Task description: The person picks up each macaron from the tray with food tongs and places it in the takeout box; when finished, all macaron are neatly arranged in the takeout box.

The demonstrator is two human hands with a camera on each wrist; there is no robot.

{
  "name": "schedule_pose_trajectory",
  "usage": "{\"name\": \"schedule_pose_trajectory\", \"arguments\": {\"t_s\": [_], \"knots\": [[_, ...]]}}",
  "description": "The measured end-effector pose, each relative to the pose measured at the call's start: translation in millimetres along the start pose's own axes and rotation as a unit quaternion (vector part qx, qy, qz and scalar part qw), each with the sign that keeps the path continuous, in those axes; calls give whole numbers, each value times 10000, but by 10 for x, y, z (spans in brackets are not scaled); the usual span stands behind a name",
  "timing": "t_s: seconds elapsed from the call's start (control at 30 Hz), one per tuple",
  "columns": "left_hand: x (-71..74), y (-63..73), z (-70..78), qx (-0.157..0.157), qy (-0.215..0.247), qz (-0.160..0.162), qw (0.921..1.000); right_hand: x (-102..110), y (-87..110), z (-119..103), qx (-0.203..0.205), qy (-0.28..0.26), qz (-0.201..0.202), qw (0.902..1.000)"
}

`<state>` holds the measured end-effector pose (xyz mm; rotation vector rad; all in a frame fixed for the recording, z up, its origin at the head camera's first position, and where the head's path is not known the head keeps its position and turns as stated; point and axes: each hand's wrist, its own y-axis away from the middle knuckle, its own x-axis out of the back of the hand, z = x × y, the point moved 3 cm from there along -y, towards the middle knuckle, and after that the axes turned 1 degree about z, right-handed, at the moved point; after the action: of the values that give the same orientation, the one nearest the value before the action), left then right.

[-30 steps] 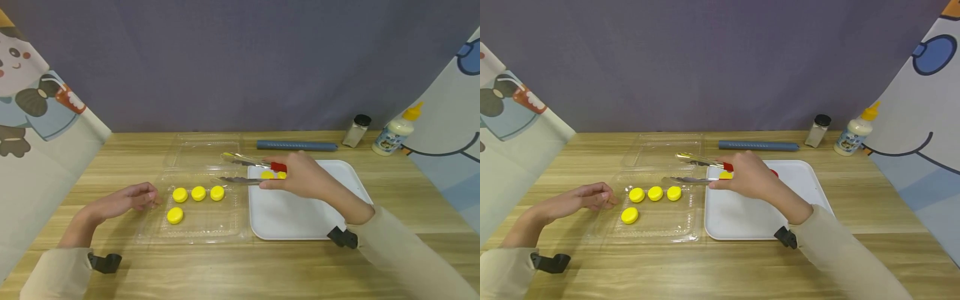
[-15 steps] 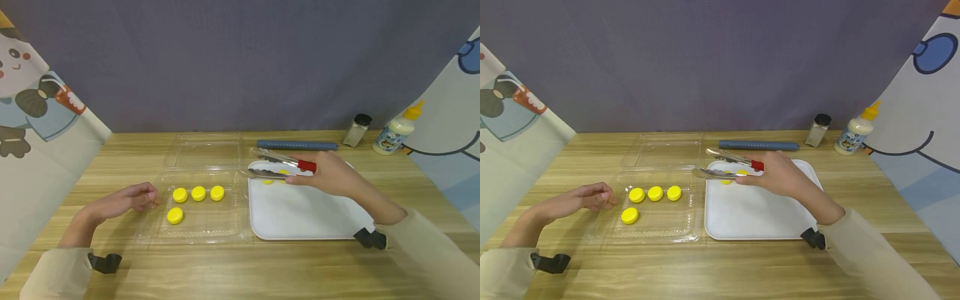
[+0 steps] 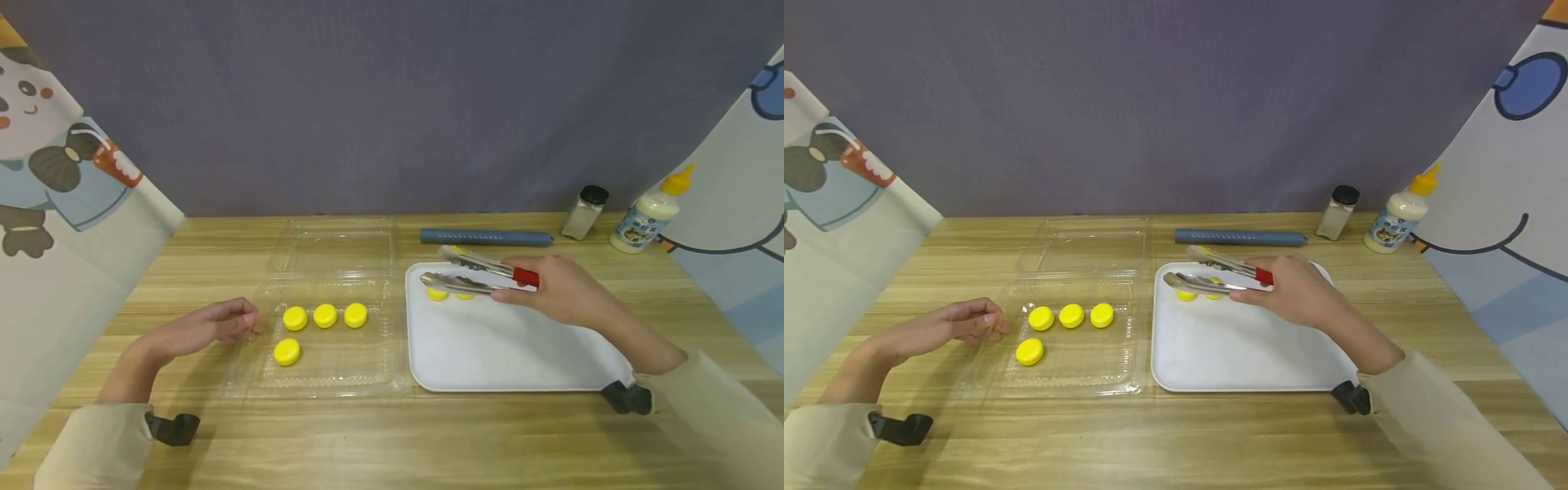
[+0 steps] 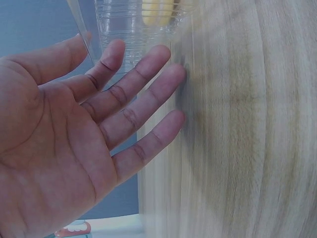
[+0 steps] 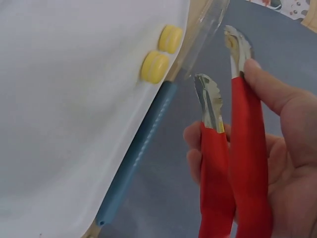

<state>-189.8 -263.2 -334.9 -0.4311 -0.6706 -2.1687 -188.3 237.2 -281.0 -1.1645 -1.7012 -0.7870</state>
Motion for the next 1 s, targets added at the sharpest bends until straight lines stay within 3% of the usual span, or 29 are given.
{"name": "schedule_pose_trajectory", "arguments": {"t_s": [0.17, 0.4, 0.67, 1.0], "knots": [[2, 5, 0, 29, -51, 12, 10000, -11, 25, 117, -37, 154, 32, 9999], [3, 5, -6, -1, -15, -22, 10000, -59, 43, 227, -406, 224, -91, 9989], [23, 16, 9, -1, -122, -29, 9999, -130, 59, 317, -464, 204, -208, 9985], [1, 13, 11, 54, -118, 44, 9999, -191, 105, 354, -229, 277, 301, 9989]]}}
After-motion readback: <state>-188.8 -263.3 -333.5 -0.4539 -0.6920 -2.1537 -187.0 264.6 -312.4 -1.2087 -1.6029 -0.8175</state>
